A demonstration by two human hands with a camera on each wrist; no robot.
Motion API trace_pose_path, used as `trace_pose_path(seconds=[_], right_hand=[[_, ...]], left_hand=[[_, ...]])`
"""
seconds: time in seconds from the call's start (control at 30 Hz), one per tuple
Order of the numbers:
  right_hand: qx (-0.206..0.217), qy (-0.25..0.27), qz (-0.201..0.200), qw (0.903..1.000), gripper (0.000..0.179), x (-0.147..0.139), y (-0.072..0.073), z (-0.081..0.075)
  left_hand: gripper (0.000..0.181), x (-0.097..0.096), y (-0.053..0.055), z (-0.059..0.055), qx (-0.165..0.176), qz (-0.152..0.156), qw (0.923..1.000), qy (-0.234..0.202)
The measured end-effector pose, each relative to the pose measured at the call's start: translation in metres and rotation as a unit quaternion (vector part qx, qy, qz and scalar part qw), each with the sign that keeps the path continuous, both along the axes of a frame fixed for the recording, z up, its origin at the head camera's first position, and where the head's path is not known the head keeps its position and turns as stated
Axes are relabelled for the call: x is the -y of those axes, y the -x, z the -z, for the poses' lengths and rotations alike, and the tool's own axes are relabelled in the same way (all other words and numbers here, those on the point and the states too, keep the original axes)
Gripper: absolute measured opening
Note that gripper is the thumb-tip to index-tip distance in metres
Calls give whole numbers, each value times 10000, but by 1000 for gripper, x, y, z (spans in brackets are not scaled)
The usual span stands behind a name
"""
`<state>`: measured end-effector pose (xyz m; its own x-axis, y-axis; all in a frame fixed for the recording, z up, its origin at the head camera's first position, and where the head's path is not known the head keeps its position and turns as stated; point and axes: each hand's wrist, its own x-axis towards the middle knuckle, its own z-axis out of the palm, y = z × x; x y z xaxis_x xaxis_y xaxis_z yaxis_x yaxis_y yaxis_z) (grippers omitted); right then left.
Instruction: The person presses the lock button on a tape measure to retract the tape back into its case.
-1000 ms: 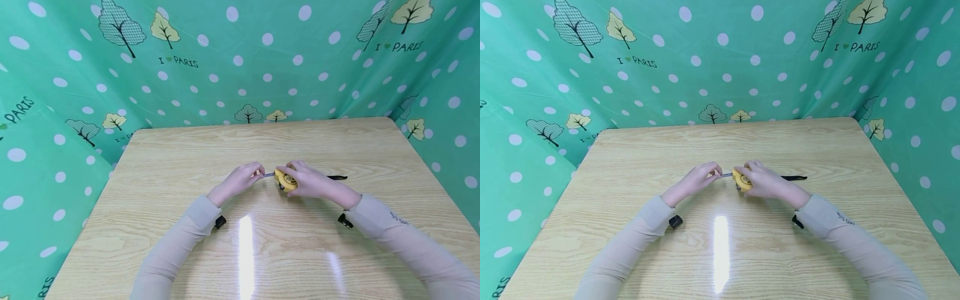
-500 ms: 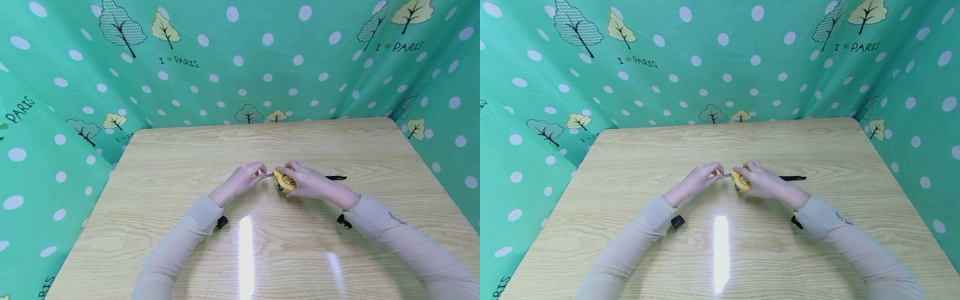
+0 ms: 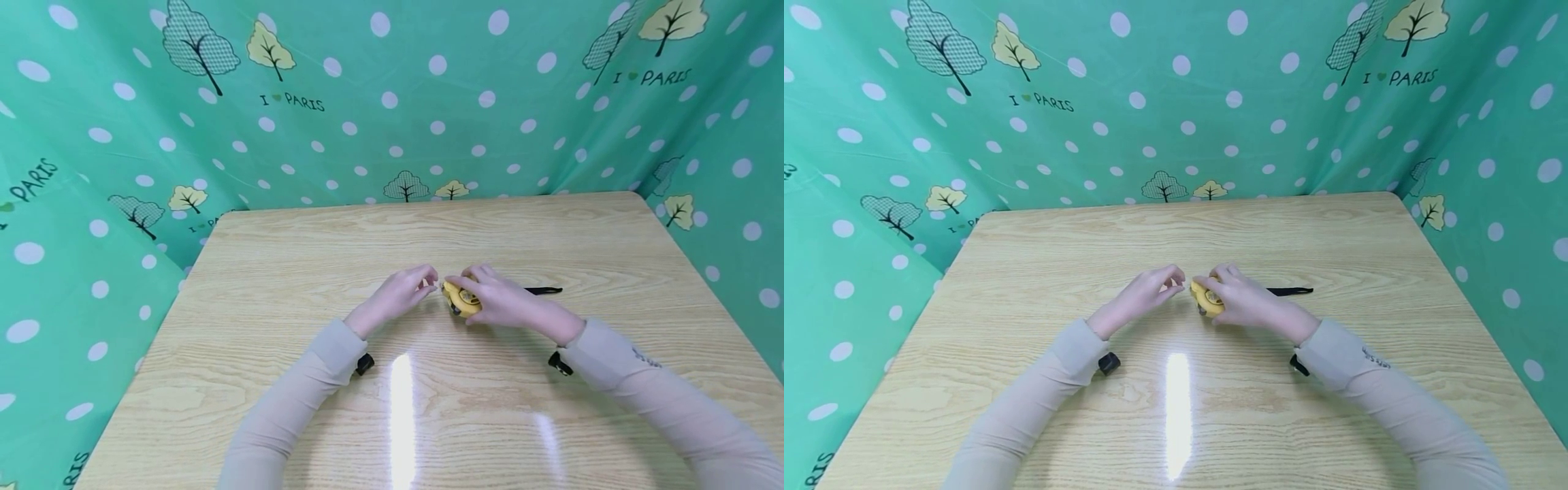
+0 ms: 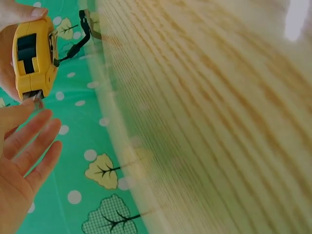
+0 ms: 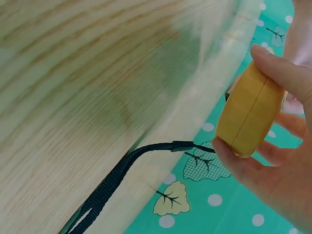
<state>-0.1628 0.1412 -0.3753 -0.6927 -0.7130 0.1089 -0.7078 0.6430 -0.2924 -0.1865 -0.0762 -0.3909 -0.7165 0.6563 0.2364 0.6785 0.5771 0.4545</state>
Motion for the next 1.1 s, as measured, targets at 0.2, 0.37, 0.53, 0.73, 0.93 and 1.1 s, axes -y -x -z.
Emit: trace_pose_path(seconds=[0.2, 0.37, 0.53, 0.73, 0.93, 1.1], right_hand=[[86, -114, 165, 9998, 79, -6, 0, 2], [290, -196, 340, 9988, 80, -14, 3, 4], [384, -231, 390, 9982, 80, -22, 5, 9], [430, -227, 458, 9978, 78, -29, 7, 12], [443, -275, 573, 9970, 78, -34, 9, 13], [504, -288, 638, 9963, 78, -36, 8, 14]], left_hand=[[13, 10, 0, 0, -66, -141, 9999, 75], [14, 20, 2, 2, -79, -205, 9996, 189], [15, 28, 3, 5, -91, -256, 9994, 234], [15, 38, 3, 7, -180, -310, 9991, 222], [15, 47, 2, 6, -156, -482, 9984, 231], [15, 53, 1, 5, -15, -624, 9978, 226]])
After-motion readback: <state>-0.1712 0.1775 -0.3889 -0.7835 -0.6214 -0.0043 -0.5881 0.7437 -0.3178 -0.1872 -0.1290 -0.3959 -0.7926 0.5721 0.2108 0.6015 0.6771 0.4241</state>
